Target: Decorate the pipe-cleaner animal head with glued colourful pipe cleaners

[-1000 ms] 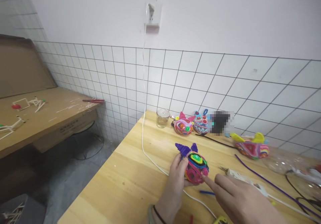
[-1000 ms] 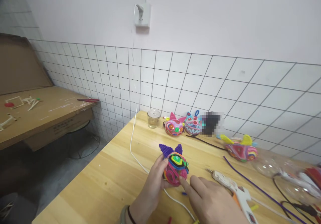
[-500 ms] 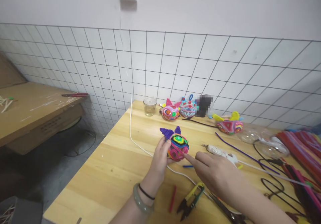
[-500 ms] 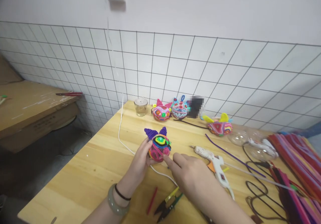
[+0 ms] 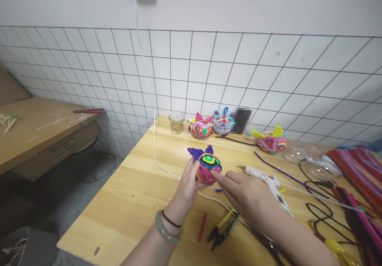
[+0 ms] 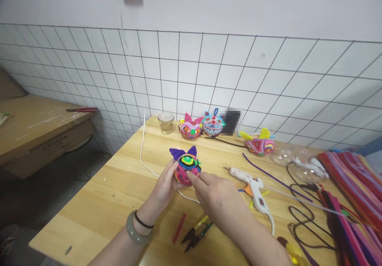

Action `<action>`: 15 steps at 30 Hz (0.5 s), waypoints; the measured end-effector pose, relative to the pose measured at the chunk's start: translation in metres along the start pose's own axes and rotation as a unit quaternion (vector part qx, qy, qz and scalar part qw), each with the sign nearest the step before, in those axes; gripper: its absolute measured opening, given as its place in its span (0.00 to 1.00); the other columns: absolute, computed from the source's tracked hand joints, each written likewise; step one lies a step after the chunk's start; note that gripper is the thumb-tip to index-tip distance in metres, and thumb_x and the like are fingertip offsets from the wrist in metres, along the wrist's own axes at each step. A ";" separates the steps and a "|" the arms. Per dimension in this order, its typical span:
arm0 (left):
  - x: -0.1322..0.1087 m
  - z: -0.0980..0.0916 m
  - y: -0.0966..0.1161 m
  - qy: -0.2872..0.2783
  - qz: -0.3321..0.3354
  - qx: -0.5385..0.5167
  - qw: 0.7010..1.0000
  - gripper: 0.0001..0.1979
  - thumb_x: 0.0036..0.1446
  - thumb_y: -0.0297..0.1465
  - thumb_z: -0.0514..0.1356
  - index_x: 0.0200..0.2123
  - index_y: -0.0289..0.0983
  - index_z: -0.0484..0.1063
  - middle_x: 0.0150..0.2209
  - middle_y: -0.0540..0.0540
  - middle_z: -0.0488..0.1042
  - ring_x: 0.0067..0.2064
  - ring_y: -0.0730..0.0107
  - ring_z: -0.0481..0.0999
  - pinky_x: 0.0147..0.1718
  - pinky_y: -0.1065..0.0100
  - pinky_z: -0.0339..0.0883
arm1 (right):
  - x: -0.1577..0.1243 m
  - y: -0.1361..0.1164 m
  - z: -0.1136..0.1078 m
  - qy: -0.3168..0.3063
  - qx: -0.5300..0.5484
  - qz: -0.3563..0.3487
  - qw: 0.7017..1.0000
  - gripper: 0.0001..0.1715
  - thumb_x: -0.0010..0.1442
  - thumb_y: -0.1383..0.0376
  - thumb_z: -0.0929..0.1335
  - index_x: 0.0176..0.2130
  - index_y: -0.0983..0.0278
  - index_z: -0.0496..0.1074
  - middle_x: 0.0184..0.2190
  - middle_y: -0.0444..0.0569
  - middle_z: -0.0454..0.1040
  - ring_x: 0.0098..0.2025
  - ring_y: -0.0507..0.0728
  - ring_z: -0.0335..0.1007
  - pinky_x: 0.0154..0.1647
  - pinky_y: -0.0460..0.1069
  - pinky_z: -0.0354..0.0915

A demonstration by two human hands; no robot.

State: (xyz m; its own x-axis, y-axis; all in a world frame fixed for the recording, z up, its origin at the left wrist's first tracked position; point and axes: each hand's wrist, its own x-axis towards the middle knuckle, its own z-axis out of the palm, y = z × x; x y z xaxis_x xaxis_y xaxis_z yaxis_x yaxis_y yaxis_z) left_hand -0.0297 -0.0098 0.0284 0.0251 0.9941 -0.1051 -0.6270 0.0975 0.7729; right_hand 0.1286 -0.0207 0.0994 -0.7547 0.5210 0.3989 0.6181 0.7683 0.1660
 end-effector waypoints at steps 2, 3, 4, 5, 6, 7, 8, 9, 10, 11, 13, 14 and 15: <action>0.000 -0.001 0.000 -0.014 0.003 0.008 1.000 0.21 0.57 0.39 0.58 0.52 0.37 0.66 0.50 0.39 0.73 0.47 0.56 0.75 0.39 0.58 0.73 | 0.001 0.001 0.001 0.008 0.006 -0.002 1.000 0.16 0.62 0.72 0.60 0.45 0.67 0.73 0.22 0.44 0.71 0.21 0.51 0.67 0.22 0.45 0.55; 0.000 -0.002 0.000 -0.025 0.004 0.011 1.000 0.21 0.58 0.39 0.57 0.53 0.37 0.65 0.50 0.39 0.74 0.46 0.56 0.75 0.39 0.58 0.73 | 0.001 0.001 0.002 0.009 0.011 -0.003 1.000 0.17 0.62 0.72 0.60 0.46 0.67 0.73 0.21 0.44 0.71 0.21 0.51 0.66 0.22 0.45 0.55; 0.000 -0.002 -0.001 -0.037 0.004 0.012 0.999 0.21 0.59 0.39 0.56 0.53 0.37 0.65 0.49 0.39 0.74 0.46 0.56 0.75 0.39 0.58 0.73 | 0.001 0.001 0.003 0.010 0.018 -0.004 1.000 0.18 0.62 0.73 0.59 0.46 0.67 0.73 0.20 0.43 0.70 0.20 0.50 0.66 0.21 0.45 0.55; 0.000 -0.002 -0.001 -0.047 0.003 0.013 0.999 0.21 0.59 0.40 0.56 0.53 0.38 0.65 0.49 0.39 0.74 0.46 0.56 0.75 0.39 0.58 0.73 | 0.001 0.002 0.004 0.010 0.026 -0.006 1.000 0.18 0.62 0.73 0.59 0.45 0.67 0.74 0.20 0.43 0.70 0.20 0.51 0.65 0.21 0.45 0.55; 0.000 -0.002 -0.001 -0.054 0.000 0.013 0.998 0.20 0.60 0.40 0.55 0.53 0.38 0.65 0.50 0.40 0.74 0.46 0.56 0.75 0.38 0.58 0.73 | 0.000 0.003 0.005 0.009 0.035 -0.007 0.999 0.19 0.62 0.74 0.58 0.45 0.68 0.74 0.20 0.44 0.70 0.20 0.51 0.66 0.21 0.45 0.55; 0.000 -0.002 -0.001 -0.057 -0.003 0.014 0.998 0.20 0.60 0.40 0.54 0.52 0.38 0.66 0.50 0.40 0.74 0.46 0.56 0.75 0.38 0.59 0.73 | -0.002 0.004 0.006 0.009 0.046 -0.009 0.999 0.20 0.63 0.74 0.57 0.45 0.68 0.74 0.20 0.44 0.70 0.21 0.52 0.66 0.21 0.45 0.56; 0.000 -0.002 -0.001 -0.058 -0.007 0.016 0.998 0.20 0.60 0.41 0.54 0.52 0.37 0.67 0.50 0.40 0.74 0.46 0.55 0.75 0.37 0.58 0.73 | -0.003 0.006 0.007 0.007 0.056 -0.010 0.998 0.20 0.63 0.74 0.57 0.45 0.68 0.74 0.20 0.45 0.70 0.21 0.52 0.67 0.22 0.45 0.57; 0.000 -0.002 -0.001 -0.057 -0.012 0.018 0.998 0.21 0.60 0.42 0.53 0.52 0.37 0.67 0.50 0.40 0.74 0.46 0.55 0.75 0.37 0.58 0.74 | -0.005 0.007 0.008 0.002 0.066 -0.008 0.998 0.20 0.63 0.73 0.57 0.46 0.68 0.74 0.21 0.45 0.71 0.21 0.53 0.67 0.22 0.46 0.57; 0.001 -0.002 -0.001 -0.053 -0.018 0.021 0.998 0.21 0.60 0.43 0.53 0.51 0.37 0.67 0.49 0.39 0.74 0.45 0.55 0.76 0.37 0.57 0.74 | -0.006 0.009 0.009 -0.006 0.075 -0.004 0.997 0.20 0.64 0.73 0.57 0.47 0.69 0.73 0.21 0.45 0.71 0.22 0.53 0.68 0.22 0.46 0.57; 0.001 -0.002 0.000 -0.049 -0.024 0.023 0.998 0.22 0.60 0.44 0.53 0.52 0.36 0.68 0.49 0.39 0.74 0.45 0.55 0.76 0.37 0.56 0.74 | -0.008 0.010 0.009 -0.016 0.085 0.002 0.996 0.20 0.64 0.72 0.57 0.48 0.68 0.73 0.22 0.46 0.71 0.23 0.54 0.68 0.23 0.47 0.58; 0.002 -0.002 0.000 -0.044 -0.030 0.027 0.998 0.25 0.59 0.45 0.54 0.53 0.35 0.67 0.49 0.38 0.75 0.44 0.54 0.76 0.37 0.55 0.73 | -0.011 0.012 0.008 -0.043 0.107 0.021 0.993 0.20 0.65 0.71 0.57 0.50 0.67 0.72 0.24 0.46 0.72 0.24 0.54 0.69 0.24 0.47 0.59; 0.002 -0.002 0.000 -0.046 -0.030 0.028 0.998 0.25 0.59 0.45 0.54 0.53 0.35 0.67 0.49 0.38 0.75 0.45 0.53 0.76 0.38 0.54 0.73 | -0.012 0.013 0.007 -0.055 0.121 0.032 0.991 0.20 0.65 0.71 0.57 0.50 0.66 0.71 0.24 0.46 0.73 0.25 0.54 0.70 0.25 0.47 0.59; 0.002 -0.002 0.000 -0.049 -0.028 0.028 0.998 0.25 0.58 0.45 0.55 0.53 0.35 0.67 0.49 0.38 0.74 0.46 0.52 0.75 0.38 0.54 0.73 | -0.012 0.013 0.006 -0.063 0.135 0.043 0.988 0.20 0.65 0.71 0.57 0.51 0.65 0.71 0.25 0.46 0.73 0.26 0.55 0.70 0.26 0.47 0.60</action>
State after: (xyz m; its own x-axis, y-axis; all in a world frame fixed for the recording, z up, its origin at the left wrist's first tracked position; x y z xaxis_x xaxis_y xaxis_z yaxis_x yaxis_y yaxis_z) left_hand -0.0314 -0.0077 0.0272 0.1365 0.9866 -0.0895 -0.5779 0.1527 0.8017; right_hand 0.1450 -0.0146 0.0910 -0.7334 0.6184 0.2822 0.6135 0.7810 -0.1172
